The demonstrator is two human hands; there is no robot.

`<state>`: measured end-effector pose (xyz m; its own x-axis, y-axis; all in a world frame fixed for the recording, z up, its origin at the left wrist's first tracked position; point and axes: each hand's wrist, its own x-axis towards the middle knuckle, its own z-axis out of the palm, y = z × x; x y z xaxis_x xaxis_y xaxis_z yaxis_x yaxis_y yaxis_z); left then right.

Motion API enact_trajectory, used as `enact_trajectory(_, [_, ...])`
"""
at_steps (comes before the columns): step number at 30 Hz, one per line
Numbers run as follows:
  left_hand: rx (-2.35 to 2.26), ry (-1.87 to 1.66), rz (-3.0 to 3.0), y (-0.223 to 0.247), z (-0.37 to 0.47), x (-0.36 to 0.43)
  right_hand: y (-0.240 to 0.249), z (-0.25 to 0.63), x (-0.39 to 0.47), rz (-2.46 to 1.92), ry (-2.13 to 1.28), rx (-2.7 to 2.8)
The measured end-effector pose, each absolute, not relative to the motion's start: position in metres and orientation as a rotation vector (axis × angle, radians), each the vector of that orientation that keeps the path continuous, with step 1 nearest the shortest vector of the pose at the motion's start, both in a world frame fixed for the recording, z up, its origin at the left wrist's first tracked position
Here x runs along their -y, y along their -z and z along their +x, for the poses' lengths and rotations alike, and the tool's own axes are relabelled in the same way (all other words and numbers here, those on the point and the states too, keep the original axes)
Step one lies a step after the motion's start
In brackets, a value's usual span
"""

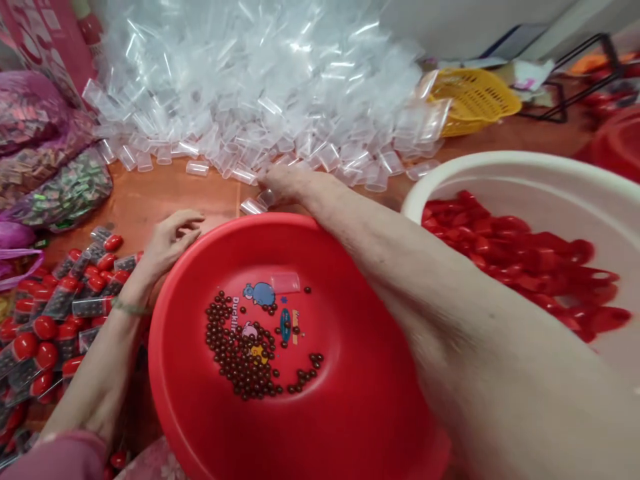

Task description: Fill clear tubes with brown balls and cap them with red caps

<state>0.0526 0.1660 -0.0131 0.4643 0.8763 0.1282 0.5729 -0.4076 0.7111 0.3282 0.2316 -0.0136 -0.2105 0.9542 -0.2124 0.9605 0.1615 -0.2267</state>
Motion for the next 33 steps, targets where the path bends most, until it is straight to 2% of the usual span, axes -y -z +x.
enact_trajectory(5, [-0.871,-0.421,2.522,0.046,0.114,-0.228,-0.006,0.337,-0.225,1.965,0.389,-2.325])
enact_trajectory(10, [-0.750,-0.248,2.613,0.056,0.145,-0.227,-0.040,0.343,-0.200,2.087,0.291,-2.310])
enact_trajectory(15, [-0.744,-0.209,2.606,0.053,0.145,-0.221,-0.070,0.323,-0.133,2.118,0.157,-2.362])
enact_trajectory(18, [-0.791,-0.214,2.575,0.050,0.146,-0.219,-0.060,0.310,-0.090,1.699,0.439,-2.429])
enact_trajectory(20, [-0.844,-0.227,2.538,0.048,0.146,-0.216,-0.041,0.304,-0.071,1.587,0.488,-2.362])
enact_trajectory(25, [-1.006,-0.335,2.392,0.041,0.134,-0.212,-0.002,0.298,-0.063,1.498,0.466,-2.261])
enact_trajectory(30, [-1.235,-0.508,2.131,0.015,0.095,-0.202,-0.004,0.299,-0.065,1.406,0.401,-2.293])
enact_trajectory(33, [-1.089,-0.589,1.837,-0.006,0.068,-0.178,-0.003,0.297,-0.056,1.314,0.354,-2.337])
